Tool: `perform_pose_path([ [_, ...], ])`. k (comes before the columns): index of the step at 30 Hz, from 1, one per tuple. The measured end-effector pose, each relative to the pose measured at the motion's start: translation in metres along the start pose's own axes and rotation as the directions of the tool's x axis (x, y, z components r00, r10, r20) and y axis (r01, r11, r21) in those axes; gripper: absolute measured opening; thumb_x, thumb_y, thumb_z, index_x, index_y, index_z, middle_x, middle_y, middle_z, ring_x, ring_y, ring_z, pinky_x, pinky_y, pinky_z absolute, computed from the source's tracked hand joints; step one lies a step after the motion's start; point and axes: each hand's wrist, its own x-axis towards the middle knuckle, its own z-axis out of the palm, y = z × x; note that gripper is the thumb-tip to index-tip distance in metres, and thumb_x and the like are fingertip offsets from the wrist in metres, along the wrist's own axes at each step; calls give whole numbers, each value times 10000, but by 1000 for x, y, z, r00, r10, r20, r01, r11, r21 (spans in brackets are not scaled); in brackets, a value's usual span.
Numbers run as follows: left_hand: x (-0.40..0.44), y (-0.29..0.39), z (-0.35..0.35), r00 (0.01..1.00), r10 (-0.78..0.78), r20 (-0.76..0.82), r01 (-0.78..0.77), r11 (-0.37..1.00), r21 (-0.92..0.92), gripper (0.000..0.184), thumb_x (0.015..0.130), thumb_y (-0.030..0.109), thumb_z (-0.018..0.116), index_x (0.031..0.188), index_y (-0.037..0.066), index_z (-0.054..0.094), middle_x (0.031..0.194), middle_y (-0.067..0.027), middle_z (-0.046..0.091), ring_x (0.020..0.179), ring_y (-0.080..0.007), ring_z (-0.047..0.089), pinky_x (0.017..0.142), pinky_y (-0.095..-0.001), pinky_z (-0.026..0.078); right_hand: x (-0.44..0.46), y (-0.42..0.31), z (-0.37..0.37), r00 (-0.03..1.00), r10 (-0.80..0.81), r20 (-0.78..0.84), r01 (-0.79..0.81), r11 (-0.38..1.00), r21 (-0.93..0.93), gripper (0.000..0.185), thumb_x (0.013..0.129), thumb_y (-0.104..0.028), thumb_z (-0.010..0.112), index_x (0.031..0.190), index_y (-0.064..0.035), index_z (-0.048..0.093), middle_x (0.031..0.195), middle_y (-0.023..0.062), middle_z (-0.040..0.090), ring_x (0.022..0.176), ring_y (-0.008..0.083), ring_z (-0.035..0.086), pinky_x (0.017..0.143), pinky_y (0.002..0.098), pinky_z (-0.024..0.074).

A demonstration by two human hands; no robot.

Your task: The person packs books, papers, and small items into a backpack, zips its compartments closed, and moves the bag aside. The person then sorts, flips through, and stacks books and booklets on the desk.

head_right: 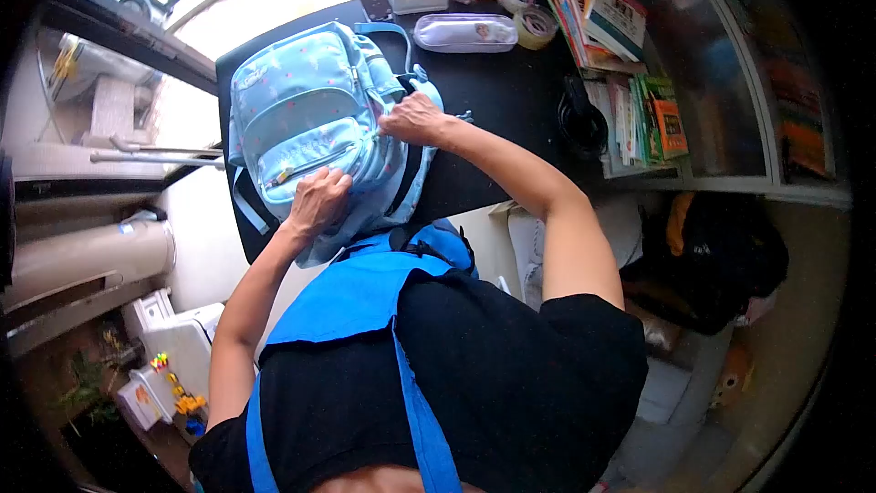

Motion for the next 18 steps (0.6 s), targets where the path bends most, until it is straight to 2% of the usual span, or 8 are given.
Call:
perform_pose_path([
  [4, -6, 4, -9, 993, -70, -90, 75, 996, 54, 79, 702, 119, 582, 733, 73, 525, 710, -65, 528, 690, -227, 560, 561, -353, 476, 26, 10, -5, 994, -112, -17, 112, 994, -18, 262, 885, -361, 489, 965, -176, 654, 776, 116, 663, 751, 288, 658, 594, 419, 473],
  [7, -13, 9, -15, 987, -83, -135, 92, 994, 64, 97, 693, 125, 589, 730, 81, 511, 705, -54, 521, 675, -222, 551, 549, -342, 472, 26, 31, -19, 996, -90, 13, 90, 991, -103, 260, 876, -385, 508, 950, -192, 666, 812, 94, 679, 764, 277, 663, 625, 414, 492],
  [10, -15, 20, -31, 987, 21, -160, -7, 996, 87, 48, 721, 120, 573, 742, 88, 544, 694, -59, 514, 673, -216, 558, 558, -347, 468, 37, 50, -48, 990, 139, 24, -135, 983, -123, 299, 869, -399, 527, 824, -151, 689, 767, 110, 675, 754, 285, 666, 605, 410, 492],
  [13, -13, 15, -18, 982, -70, -177, 78, 996, 39, 115, 719, 159, 596, 728, 88, 506, 714, -57, 507, 679, -226, 545, 581, -356, 467, 53, 52, -29, 976, 197, -89, -206, 972, -114, 318, 864, -402, 536, 795, -123, 674, 769, 134, 667, 754, 307, 660, 603, 423, 489],
  [14, -15, 14, -15, 984, -116, -132, 121, 992, 31, 143, 756, 186, 621, 763, 74, 533, 748, -80, 520, 724, -251, 559, 631, -371, 464, 55, 51, -17, 967, 220, -132, -233, 968, -93, 331, 873, -401, 523, 800, -110, 662, 750, 135, 662, 741, 316, 657, 606, 439, 488],
  [15, -18, 11, -16, 985, -115, -131, 120, 992, 27, 143, 756, 186, 621, 763, 74, 533, 748, -80, 520, 724, -251, 559, 631, -371, 464, 54, 47, -10, 952, 292, -97, -297, 954, -42, 320, 878, -410, 509, 862, -120, 644, 790, 131, 665, 793, 321, 652, 644, 446, 489],
  [17, -38, 1, -20, 971, -119, -208, 78, 978, -193, 183, 789, 208, 646, 841, 52, 568, 829, -113, 548, 807, -286, 571, 689, -388, 456, 40, 47, 13, 907, 392, -154, -375, 918, 130, 323, 879, -422, 500, 929, -124, 613, 849, 151, 658, 870, 329, 635, 689, 455, 482],
  [18, -56, -6, -23, 945, -285, -159, 218, 914, -343, 242, 803, 228, 665, 923, 37, 578, 911, -133, 561, 872, -314, 565, 756, -400, 446, 29, 49, 21, 872, 474, -120, -423, 854, 301, 335, 864, -425, 522, 1005, -130, 597, 931, 176, 650, 916, 346, 615, 743, 451, 478],
])
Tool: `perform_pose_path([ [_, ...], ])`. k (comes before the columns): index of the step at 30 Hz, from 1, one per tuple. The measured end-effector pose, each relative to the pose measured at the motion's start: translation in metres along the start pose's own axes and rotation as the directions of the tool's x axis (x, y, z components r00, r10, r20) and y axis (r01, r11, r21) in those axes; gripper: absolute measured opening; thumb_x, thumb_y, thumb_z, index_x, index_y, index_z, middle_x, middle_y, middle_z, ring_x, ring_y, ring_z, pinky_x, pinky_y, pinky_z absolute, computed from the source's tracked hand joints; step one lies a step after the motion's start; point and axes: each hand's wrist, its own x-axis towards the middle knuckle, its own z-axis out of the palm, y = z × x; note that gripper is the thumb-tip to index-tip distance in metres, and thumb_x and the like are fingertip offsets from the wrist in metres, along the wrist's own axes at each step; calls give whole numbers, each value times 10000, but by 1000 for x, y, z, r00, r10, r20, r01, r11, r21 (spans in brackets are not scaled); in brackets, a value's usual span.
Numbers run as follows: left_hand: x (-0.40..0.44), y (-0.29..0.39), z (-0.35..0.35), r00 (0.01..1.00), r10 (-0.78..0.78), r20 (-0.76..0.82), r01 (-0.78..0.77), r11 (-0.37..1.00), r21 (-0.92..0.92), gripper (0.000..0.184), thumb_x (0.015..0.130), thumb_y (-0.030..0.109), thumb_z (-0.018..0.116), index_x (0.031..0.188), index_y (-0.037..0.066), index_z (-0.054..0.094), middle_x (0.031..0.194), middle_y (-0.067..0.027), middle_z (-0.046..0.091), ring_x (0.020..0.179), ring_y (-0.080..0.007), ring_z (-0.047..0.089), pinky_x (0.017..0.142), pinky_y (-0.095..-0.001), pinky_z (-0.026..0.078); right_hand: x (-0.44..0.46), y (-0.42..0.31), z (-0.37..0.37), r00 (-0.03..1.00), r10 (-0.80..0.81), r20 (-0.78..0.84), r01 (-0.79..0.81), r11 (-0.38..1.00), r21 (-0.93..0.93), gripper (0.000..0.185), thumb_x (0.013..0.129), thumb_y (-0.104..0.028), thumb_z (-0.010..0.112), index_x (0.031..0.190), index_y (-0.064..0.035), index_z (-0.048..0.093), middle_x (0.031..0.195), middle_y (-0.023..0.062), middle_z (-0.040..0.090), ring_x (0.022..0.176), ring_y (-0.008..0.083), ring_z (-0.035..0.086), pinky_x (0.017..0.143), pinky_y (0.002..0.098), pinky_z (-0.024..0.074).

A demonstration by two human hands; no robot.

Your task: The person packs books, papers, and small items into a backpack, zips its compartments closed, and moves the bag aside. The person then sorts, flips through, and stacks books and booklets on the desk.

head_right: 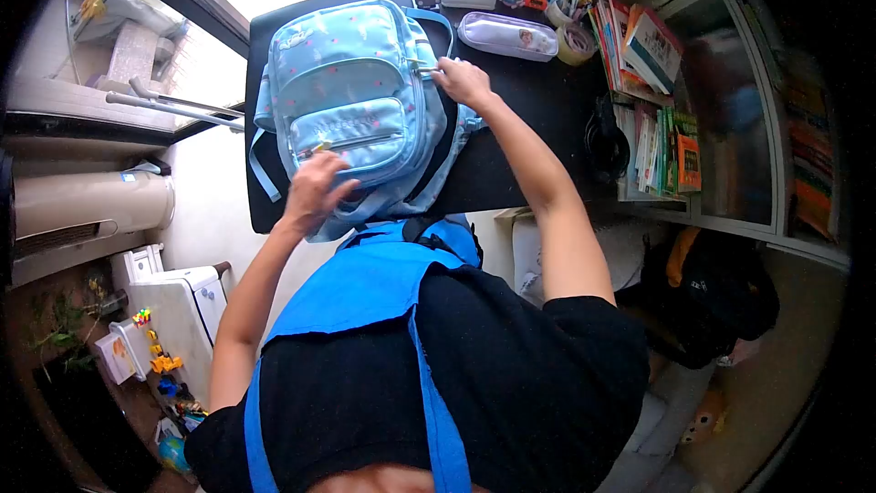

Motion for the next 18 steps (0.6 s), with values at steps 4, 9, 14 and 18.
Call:
perform_pose_path([
  [4, -58, -65, 2, 758, -583, -293, 523, 811, -263, 94, 841, 72, 558, 916, 16, 567, 837, -116, 546, 769, -229, 595, 695, -335, 484, -49, 48, 10, 981, 183, 64, -191, 969, 156, 440, 833, -359, 574, 1169, -75, 565, 958, 201, 648, 885, 336, 632, 770, 419, 495],
  [9, -78, -119, 37, 729, -670, -138, 574, 709, -410, 297, 817, 114, 602, 1086, -3, 553, 918, -150, 625, 816, -244, 627, 745, -336, 493, -68, 9, 45, 941, 310, 137, -301, 579, 758, 478, 843, -369, 623, 1083, 43, 594, 893, 91, 648, 825, 149, 606, 653, 298, 492],
  [14, -30, -166, 38, 812, -552, -191, 471, 812, -343, 376, 815, 27, 529, 1189, -14, 524, 1020, -142, 599, 896, -227, 608, 770, -306, 497, -69, -48, 36, 890, 284, 357, -455, 589, 668, 390, 797, -297, 692, 989, 36, 627, 805, 68, 623, 729, 151, 587, 654, 292, 479],
  [18, -14, -186, 14, 826, -563, 9, 403, 579, -709, 370, 786, -54, 407, 1078, 0, 628, 966, -85, 623, 850, -185, 606, 757, -276, 481, -54, -34, -2, 896, 174, 408, -421, 45, 906, 166, 840, -111, 597, 920, 34, 610, 860, 133, 653, 729, 206, 658, 588, 335, 564],
])
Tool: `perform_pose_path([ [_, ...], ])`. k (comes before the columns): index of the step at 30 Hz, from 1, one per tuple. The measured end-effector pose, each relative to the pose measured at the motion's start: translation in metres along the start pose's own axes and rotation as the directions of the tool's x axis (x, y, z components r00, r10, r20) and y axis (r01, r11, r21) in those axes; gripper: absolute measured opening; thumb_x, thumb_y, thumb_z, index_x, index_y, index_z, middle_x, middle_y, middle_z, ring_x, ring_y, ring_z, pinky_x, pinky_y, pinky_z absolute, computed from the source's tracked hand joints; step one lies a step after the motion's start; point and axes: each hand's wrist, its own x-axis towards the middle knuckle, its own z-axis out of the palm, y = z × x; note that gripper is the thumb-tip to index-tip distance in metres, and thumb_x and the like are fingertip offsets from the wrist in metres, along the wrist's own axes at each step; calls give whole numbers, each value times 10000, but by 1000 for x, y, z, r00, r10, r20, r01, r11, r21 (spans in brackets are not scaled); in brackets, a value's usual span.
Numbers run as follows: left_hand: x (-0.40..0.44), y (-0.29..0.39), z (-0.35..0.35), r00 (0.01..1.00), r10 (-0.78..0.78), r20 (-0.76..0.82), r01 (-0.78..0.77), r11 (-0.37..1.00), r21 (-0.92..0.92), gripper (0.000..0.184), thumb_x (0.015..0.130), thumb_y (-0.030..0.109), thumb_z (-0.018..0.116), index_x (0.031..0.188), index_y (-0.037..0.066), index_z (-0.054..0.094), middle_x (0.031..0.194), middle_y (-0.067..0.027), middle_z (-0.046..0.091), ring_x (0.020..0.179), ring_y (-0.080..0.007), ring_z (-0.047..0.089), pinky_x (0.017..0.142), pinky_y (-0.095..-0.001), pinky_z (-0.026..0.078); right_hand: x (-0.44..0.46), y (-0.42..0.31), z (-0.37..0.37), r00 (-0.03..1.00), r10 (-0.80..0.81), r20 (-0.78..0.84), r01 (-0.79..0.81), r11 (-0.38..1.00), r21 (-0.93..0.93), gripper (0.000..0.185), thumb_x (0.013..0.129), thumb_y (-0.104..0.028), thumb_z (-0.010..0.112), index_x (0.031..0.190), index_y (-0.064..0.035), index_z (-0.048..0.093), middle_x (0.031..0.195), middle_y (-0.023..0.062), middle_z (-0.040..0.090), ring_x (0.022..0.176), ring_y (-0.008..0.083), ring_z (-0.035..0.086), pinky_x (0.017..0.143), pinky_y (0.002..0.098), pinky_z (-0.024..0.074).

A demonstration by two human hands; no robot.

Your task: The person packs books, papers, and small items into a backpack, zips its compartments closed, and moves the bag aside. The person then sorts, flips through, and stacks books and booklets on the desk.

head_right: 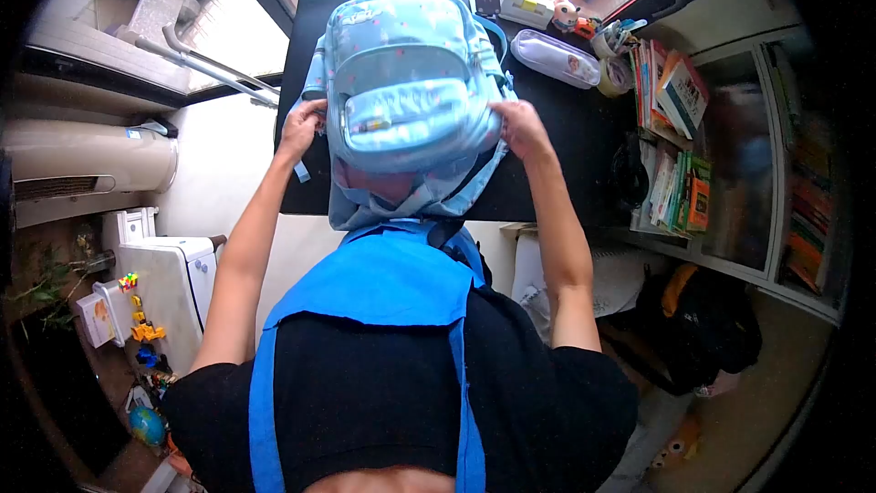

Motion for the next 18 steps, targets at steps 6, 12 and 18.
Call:
perform_pose_path([
  [6, 17, -26, 2, 996, -16, 84, 4, 990, 143, 526, 706, 0, 493, 1231, 33, 494, 1196, -138, 527, 1022, -242, 568, 863, -319, 459, 28, -2, 31, 975, -206, 80, 31, 488, 872, 350, 947, -253, 421, 1140, 20, 525, 1087, 154, 617, 1020, 273, 601, 907, 432, 480],
  [12, 38, 3, 12, 1000, -22, -7, 21, 691, 722, 266, 732, 38, 457, 962, -41, 566, 957, -302, 589, 950, -441, 559, 811, -489, 445, -36, 12, 99, 1000, -2, -5, 5, 761, 649, 676, 850, -547, 522, 1322, -76, 409, 1323, 144, 462, 1218, 316, 434, 1023, 526, 326],
  [18, 41, 2, -9, 984, 123, 130, -178, 612, 771, 150, 755, 38, 481, 861, -24, 567, 839, -292, 593, 848, -445, 581, 746, -512, 453, -65, 45, 131, 979, 98, 176, -178, 833, 524, 633, 879, -373, 588, 1354, -55, 317, 1331, 166, 427, 1226, 311, 422, 1007, 508, 374],
])
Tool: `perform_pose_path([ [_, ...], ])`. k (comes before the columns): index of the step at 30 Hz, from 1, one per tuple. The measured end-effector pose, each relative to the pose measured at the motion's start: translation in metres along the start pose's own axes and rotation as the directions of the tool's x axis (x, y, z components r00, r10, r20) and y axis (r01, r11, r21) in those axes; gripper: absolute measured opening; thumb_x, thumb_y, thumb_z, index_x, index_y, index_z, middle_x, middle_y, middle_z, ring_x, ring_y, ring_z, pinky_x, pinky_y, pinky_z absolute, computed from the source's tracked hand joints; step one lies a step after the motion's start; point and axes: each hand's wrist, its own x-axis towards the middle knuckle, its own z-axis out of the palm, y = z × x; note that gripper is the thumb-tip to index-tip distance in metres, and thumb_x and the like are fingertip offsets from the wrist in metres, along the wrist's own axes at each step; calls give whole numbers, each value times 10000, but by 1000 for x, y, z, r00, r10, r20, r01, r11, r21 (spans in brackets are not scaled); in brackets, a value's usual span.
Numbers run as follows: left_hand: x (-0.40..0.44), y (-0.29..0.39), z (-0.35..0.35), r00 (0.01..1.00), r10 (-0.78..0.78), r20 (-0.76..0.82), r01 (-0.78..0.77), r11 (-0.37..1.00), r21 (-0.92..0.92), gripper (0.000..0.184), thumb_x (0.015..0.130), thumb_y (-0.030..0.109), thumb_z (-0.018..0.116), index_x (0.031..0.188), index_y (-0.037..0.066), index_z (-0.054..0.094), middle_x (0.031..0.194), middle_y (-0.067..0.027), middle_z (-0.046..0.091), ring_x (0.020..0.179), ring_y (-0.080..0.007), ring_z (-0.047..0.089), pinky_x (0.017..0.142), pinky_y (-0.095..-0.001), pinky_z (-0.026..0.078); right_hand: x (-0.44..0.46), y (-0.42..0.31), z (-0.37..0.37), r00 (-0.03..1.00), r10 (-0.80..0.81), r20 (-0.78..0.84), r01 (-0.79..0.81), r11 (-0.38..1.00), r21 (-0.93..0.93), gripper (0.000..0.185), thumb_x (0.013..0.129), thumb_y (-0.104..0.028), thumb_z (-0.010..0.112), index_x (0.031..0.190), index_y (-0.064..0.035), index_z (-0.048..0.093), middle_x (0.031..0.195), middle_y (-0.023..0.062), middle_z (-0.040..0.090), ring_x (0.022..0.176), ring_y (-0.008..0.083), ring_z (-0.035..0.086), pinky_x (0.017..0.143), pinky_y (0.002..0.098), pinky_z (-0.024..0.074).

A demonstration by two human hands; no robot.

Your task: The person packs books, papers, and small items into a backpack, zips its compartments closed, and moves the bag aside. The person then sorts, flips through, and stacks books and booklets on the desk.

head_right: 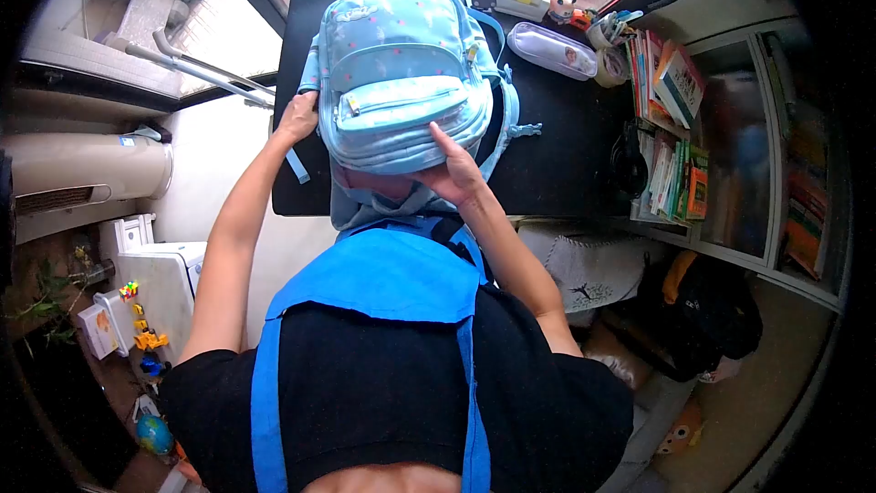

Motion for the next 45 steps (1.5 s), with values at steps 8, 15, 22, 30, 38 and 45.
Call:
perform_pose_path([
  [8, -80, 10, -40, 964, 241, 110, -208, 947, -245, 47, 758, 25, 589, 803, 15, 596, 751, -149, 627, 721, -292, 634, 634, -356, 487, 6, 6, -4, 993, -12, 114, -14, 975, 221, 507, 953, -376, 437, 1331, -44, 371, 1286, 161, 485, 1171, 299, 490, 997, 471, 401],
  [15, -168, 113, -9, 925, 253, 283, -67, 843, -534, 171, 781, 170, 660, 824, 11, 615, 691, -138, 624, 604, -231, 625, 573, -325, 489, -6, 44, -49, 985, 69, -158, -91, 987, -134, 545, 923, -384, 513, 1286, 9, 412, 1232, 160, 512, 1103, 295, 523, 906, 478, 460],
  [22, -171, 130, -2, 920, 200, 337, 94, 721, -686, 221, 790, 174, 679, 865, -24, 615, 643, -81, 601, 566, -101, 540, 536, -262, 445, -20, 58, -23, 968, 250, -21, -131, 434, -891, 464, 913, -419, 528, 845, 14, 681, 693, 53, 633, 617, 110, 582, 578, 233, 480],
  [30, -180, 124, 2, 782, -58, 621, 605, 310, -733, 370, 899, 327, 579, 962, -33, 636, 666, -50, 607, 540, -82, 541, 475, -192, 404, -4, 80, -15, 997, 55, -56, -73, 366, -928, 287, 815, -171, 522, 667, 44, 641, 606, 108, 632, 550, 174, 629, 517, 305, 505],
  [38, -148, 135, 46, 722, -336, 604, 687, 245, -685, 375, 872, 315, 579, 657, 8, 556, 567, -72, 558, 427, -128, 498, 388, -229, 354, -16, 75, -14, 954, -66, 292, 232, -458, -858, 215, 773, -197, 543, 721, -6, 629, 712, 206, 643, 681, 347, 654, 596, 452, 515],
  [45, -152, 119, 34, 726, -406, 555, 671, 245, -700, 284, 832, 215, 613, 653, 2, 557, 527, -52, 522, 403, -123, 471, 371, -234, 356, -39, -2, -87, 929, -19, 369, 226, -759, -610, 124, 798, -103, 520, 807, -12, 604, 746, 162, 662, 714, 287, 675, 549, 409, 529],
])
